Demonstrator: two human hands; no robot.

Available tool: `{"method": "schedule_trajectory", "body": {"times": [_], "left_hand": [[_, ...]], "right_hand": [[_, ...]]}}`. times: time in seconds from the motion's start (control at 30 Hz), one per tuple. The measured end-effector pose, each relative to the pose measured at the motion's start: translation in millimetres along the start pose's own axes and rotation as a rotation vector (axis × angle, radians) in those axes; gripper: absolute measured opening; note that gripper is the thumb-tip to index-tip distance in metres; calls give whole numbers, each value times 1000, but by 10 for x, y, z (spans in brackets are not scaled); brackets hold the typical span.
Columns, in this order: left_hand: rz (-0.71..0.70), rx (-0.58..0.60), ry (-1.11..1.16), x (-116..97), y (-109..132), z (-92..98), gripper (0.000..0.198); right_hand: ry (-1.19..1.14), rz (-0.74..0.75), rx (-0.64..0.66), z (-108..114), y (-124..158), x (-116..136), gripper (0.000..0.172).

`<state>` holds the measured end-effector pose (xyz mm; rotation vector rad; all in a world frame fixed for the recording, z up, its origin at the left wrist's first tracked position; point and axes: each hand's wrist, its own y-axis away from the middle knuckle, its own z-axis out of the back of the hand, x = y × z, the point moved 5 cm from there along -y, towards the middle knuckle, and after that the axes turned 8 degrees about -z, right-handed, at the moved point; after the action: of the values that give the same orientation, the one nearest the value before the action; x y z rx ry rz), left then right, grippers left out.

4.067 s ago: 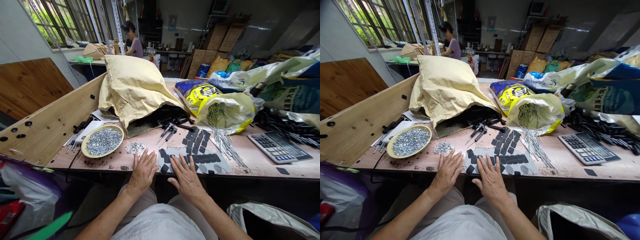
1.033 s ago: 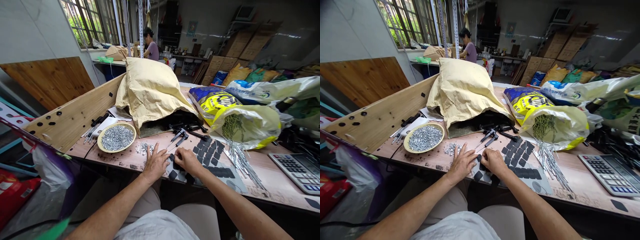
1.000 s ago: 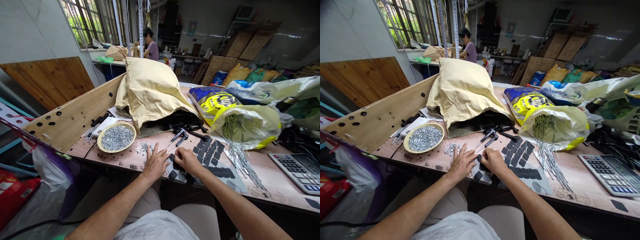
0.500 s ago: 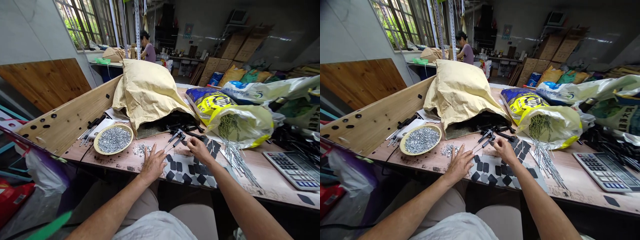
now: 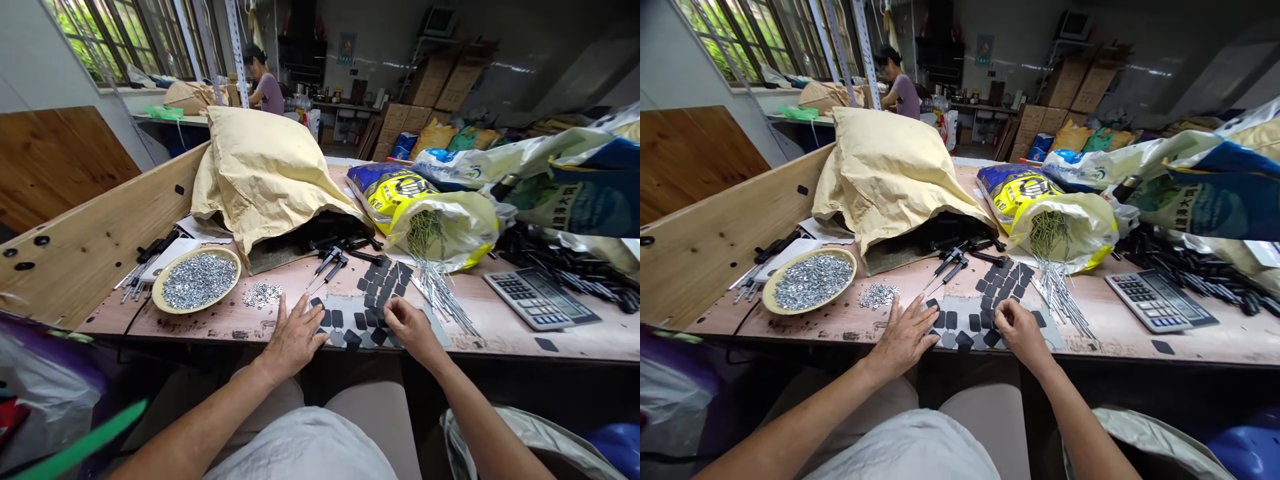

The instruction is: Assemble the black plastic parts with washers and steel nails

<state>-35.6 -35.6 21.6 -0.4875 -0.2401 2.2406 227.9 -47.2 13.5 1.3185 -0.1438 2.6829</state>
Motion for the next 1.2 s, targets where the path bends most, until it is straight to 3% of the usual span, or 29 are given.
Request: {"method": "schedule_trajectory", "body": {"times": [0.1, 0.23, 0.43, 0.83, 1.07, 1.2], "left_hand": [[3, 19, 26, -89, -39, -2, 41], [-23, 44, 52, -239, -107, -44, 41], [-45, 46, 42, -335, -195, -65, 39], [-172, 66, 81, -495, -257, -164, 42], [-107, 56, 88, -426, -259, -140, 39], [-102, 45, 100, -414, -260, -143, 39]], "right_hand": [[169, 90, -78, 3, 125, 43, 11], [381, 314, -228, -41, 239, 210, 6], [530, 554, -275, -268, 431, 355, 11], [551, 603, -228, -349, 556, 316, 11], [465, 566, -367, -138, 424, 295, 9], [550, 553, -359, -162, 422, 308, 9]]}}
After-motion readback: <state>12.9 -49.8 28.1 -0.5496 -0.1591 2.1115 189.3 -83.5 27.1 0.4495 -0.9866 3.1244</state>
